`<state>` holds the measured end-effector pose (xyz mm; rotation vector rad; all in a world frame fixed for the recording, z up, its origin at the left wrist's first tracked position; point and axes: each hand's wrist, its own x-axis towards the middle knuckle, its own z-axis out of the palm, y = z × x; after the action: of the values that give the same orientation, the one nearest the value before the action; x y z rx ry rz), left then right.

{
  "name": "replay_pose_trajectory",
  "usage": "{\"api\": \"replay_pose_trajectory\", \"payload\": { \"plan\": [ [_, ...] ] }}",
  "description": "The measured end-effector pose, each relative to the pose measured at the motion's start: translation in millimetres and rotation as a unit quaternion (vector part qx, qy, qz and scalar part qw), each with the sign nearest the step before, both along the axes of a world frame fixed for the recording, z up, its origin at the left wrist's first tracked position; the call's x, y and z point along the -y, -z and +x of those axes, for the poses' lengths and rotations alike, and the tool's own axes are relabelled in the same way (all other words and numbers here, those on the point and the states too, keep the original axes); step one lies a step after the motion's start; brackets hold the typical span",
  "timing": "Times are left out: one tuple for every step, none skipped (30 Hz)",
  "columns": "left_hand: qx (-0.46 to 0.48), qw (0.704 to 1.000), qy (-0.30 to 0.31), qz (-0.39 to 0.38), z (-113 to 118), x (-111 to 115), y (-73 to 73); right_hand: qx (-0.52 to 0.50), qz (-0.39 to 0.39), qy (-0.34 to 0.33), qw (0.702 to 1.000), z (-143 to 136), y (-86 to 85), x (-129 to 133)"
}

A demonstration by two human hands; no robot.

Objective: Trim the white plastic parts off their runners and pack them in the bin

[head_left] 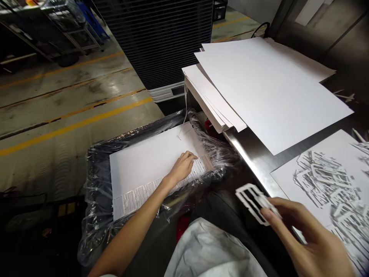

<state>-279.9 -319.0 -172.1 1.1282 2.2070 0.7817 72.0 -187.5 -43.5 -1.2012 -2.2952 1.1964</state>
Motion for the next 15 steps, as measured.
{"api": "replay_pose_trajectory", "payload": {
  "plan": [
    [0.022, 1.000, -0.008, 0.010, 4.1, 1.5, -11.4, 0.001, -0.031, -0.028, 0.999, -13.9, 4.3, 0.9],
    [0.046, 0.999, -0.013, 0.022, 9.9, 3.0, -25.2, 0.002, -0.059, -0.061, 0.996, -27.7, 8.4, 1.4],
    [0.076, 0.996, -0.014, 0.036, 16.9, 4.4, -40.9, 0.000, -0.079, -0.098, 0.992, -40.9, 12.0, 1.7],
    [0.113, 0.992, -0.005, 0.049, 24.5, 5.9, -57.5, -0.001, -0.096, -0.130, 0.987, -52.7, 15.1, 2.0],
    [0.160, 0.985, 0.018, 0.057, 32.0, 7.3, -73.6, -0.003, -0.113, -0.158, 0.981, -62.9, 17.6, 2.3],
    [0.211, 0.974, 0.050, 0.058, 38.9, 8.6, -87.9, -0.005, -0.134, -0.180, 0.975, -71.2, 19.6, 2.7],
    [0.260, 0.961, 0.081, 0.053, 44.8, 9.7, -99.3, -0.009, -0.155, -0.194, 0.969, -77.7, 21.4, 3.3],
    [0.301, 0.947, 0.104, 0.045, 49.6, 10.6, -107.2, -0.010, -0.172, -0.201, 0.964, -82.3, 23.1, 3.8],
    [0.335, 0.934, 0.118, 0.036, 53.6, 11.0, -111.4, -0.009, -0.181, -0.200, 0.963, -85.1, 24.9, 4.4],
    [0.361, 0.924, 0.124, 0.028, 57.3, 10.9, -112.4, -0.004, -0.185, -0.194, 0.963, -86.4, 27.0, 4.9],
    [0.381, 0.916, 0.126, 0.019, 61.1, 10.4, -110.8, 0.003, -0.185, -0.186, 0.965, -86.0, 29.2, 5.4],
    [0.396, 0.909, 0.125, 0.012, 65.4, 9.6, -107.9, 0.009, -0.185, -0.177, 0.967, -84.2, 31.7, 5.7],
    [0.408, 0.904, 0.126, 0.004, 70.0, 8.6, -104.6, 0.013, -0.186, -0.169, 0.968, -80.8, 34.1, 5.9],
    [0.414, 0.901, 0.127, -0.003, 74.6, 8.1, -101.7, 0.013, -0.186, -0.162, 0.969, -75.7, 36.3, 6.1],
    [0.415, 0.901, 0.127, -0.009, 78.4, 8.6, -99.9, 0.010, -0.180, -0.159, 0.971, -69.1, 38.1, 6.2]
  ]
}}
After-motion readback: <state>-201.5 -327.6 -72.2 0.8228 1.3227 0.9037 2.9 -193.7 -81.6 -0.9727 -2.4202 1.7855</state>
